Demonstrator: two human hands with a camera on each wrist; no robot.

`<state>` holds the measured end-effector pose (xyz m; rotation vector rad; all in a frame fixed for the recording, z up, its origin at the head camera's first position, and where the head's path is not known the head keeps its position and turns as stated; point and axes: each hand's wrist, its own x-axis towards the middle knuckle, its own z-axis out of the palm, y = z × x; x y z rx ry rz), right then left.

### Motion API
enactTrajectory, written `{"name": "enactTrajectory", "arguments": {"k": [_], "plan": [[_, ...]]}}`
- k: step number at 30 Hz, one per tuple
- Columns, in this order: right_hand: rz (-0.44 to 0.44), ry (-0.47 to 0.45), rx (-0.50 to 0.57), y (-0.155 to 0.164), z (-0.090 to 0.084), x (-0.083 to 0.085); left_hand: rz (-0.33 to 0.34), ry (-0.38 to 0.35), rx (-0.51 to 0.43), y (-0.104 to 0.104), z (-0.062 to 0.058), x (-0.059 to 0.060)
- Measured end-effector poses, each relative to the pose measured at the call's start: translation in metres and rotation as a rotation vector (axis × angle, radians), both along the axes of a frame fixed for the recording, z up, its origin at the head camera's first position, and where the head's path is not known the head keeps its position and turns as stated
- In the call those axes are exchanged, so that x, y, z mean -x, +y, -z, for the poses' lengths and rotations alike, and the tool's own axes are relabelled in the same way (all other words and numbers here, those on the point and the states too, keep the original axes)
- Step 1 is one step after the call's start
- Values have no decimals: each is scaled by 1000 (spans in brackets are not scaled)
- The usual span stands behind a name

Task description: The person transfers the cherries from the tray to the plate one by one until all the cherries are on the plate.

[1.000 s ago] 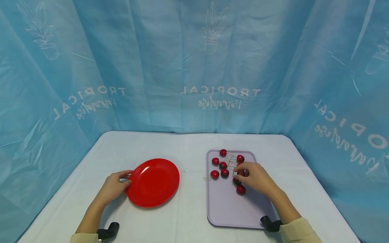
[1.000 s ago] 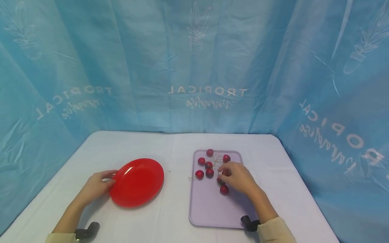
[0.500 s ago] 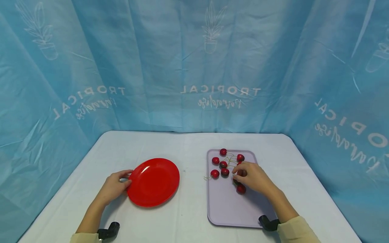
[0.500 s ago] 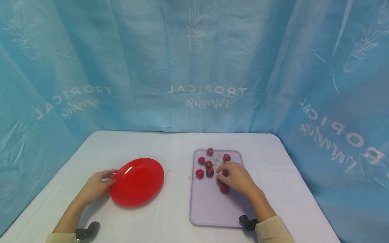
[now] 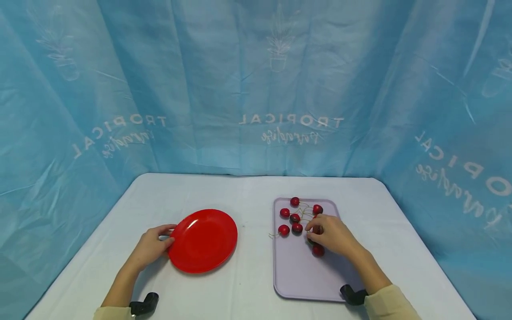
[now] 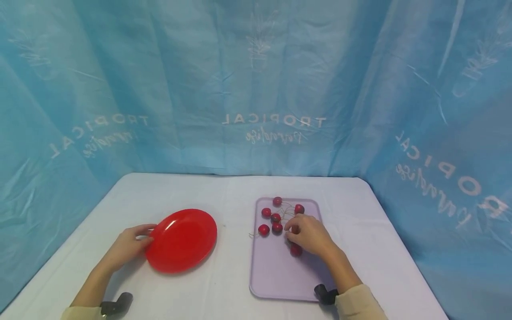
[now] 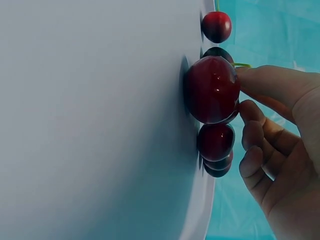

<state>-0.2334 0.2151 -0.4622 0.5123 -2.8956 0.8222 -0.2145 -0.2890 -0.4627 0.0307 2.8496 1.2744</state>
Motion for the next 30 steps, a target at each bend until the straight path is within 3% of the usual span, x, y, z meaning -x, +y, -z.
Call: {"name": "enactTrajectory", "arguments": {"k": [14, 25, 30], "plan": [[37, 41, -33, -5, 2, -2, -3, -48, -44, -2, -3, -3], [33, 55, 69, -1, -3, -3, -2, -37, -28, 2, -5, -2], [26, 48, 176, 1, -8, -5, 3, -44, -46, 4, -5, -3]]}}
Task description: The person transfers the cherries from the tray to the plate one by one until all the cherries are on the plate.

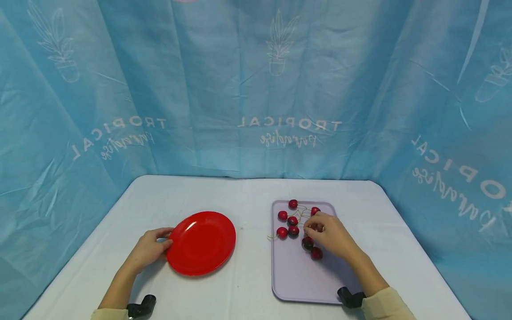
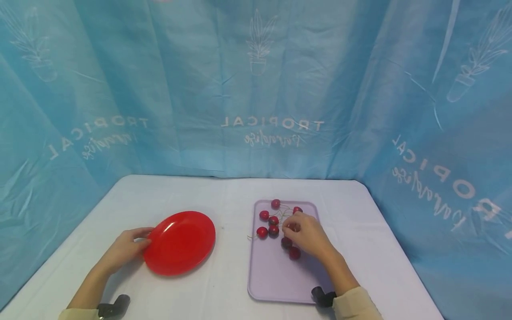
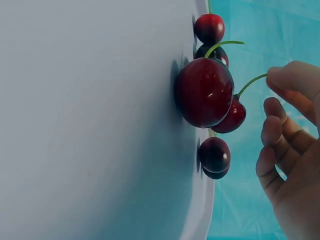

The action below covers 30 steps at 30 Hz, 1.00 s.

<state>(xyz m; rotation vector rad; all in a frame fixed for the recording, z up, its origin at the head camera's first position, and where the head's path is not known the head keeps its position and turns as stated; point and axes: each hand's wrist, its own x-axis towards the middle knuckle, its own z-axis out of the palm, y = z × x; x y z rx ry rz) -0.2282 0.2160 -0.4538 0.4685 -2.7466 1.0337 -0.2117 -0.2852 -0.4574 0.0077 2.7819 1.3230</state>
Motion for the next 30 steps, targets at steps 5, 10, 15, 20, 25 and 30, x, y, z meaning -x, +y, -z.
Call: {"name": "enactTrajectory", "arguments": {"k": [5, 10, 15, 20, 25, 30], "plan": [[-19, 5, 84, 2, 0, 3, -1, 2, 2, -1, 1, 0], [-40, 18, 147, -1, -1, 6, -3, -1, -2, -1, 1, 0], [-49, -18, 212, -5, -3, 7, -9, -10, 6, 0, 0, 0], [-34, -36, 223, -10, -8, 7, -14, -13, -7, 0, 0, 1], [-40, -43, 247, -15, -10, 7, -16, -18, -19, 0, 2, 1], [-55, -52, 299, -19, -9, 7, -14, -13, -15, 0, 3, 1]]}}
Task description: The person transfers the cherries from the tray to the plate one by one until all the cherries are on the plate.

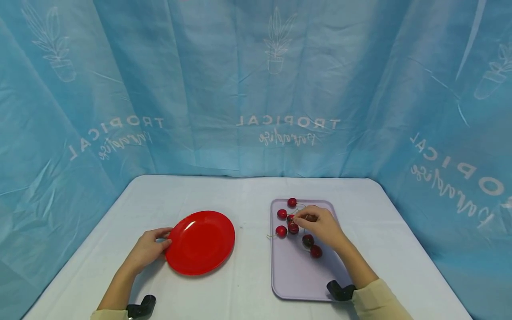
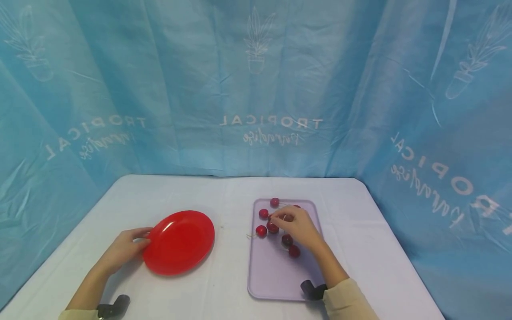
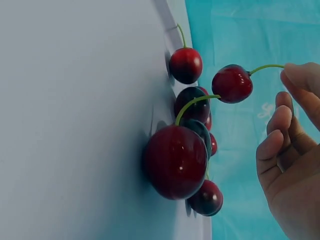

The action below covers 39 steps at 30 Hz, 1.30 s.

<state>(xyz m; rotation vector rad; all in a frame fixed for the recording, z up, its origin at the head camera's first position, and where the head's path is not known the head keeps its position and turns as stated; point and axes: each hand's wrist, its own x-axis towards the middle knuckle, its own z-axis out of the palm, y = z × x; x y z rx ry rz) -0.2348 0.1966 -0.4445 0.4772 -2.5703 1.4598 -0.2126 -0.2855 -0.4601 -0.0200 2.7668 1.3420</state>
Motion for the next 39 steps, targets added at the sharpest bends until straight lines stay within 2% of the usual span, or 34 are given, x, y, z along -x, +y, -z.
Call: {"name": "enactTrajectory", "arguments": {"k": [6, 13, 22, 31, 39], "plan": [[-16, 8, 35, -5, 2, 2, 4, 9, -1, 0, 0, -1], [-15, -24, 28, -11, 3, 4, 5, 2, -12, 1, 0, 0], [-55, -8, 62, -18, 4, 9, 2, 2, -21, 0, 2, 0], [-42, -57, 101, -29, 8, 12, -1, -9, -17, 0, 2, 1], [-22, -27, 74, -37, 9, 13, -1, 0, -1, 1, 2, 0]]}}
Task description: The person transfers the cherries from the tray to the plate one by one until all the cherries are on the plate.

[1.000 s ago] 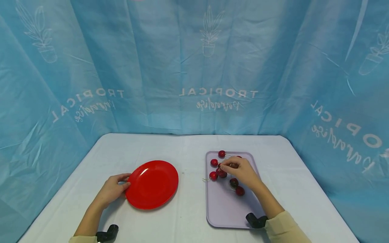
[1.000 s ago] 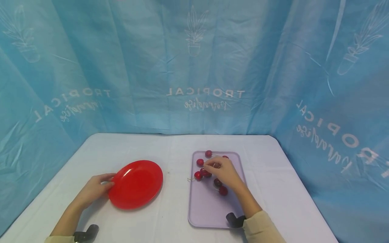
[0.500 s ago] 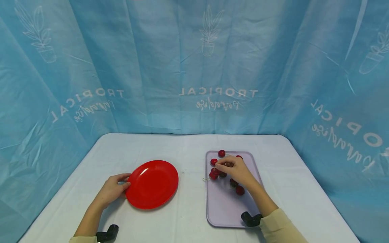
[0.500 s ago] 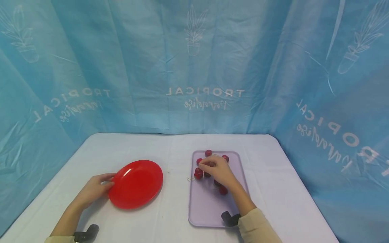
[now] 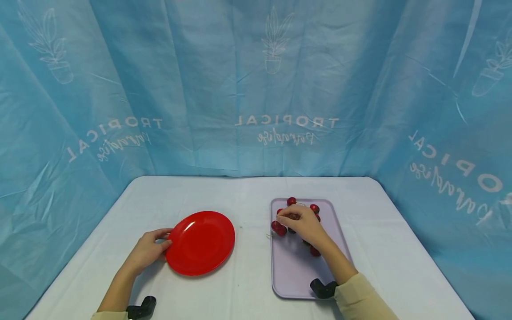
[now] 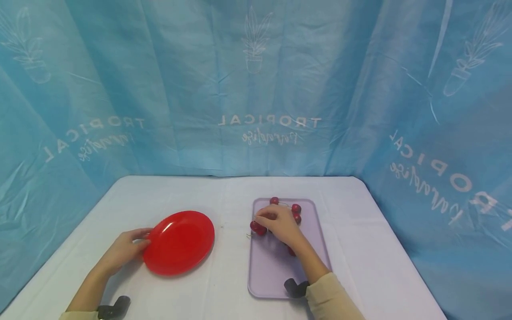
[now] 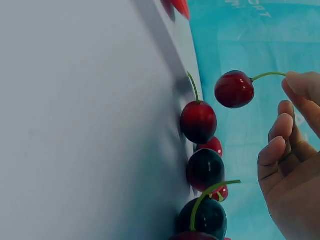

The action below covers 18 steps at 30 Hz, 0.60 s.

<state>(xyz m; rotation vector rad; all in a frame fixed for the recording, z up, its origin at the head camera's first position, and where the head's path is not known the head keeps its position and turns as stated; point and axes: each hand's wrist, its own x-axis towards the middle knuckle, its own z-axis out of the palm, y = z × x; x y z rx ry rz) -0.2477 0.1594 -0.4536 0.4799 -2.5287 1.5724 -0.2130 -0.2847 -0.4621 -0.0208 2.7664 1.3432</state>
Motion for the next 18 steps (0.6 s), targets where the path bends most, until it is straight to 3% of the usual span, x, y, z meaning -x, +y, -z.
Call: {"name": "enactTrajectory", "arguments": {"k": [10, 18], "plan": [[-1, -80, 123, -12, 6, 4, 5, 8, 11, 1, -2, 1], [24, -68, 90, -26, 6, 4, 6, -14, -1, 1, 0, 2]]}}
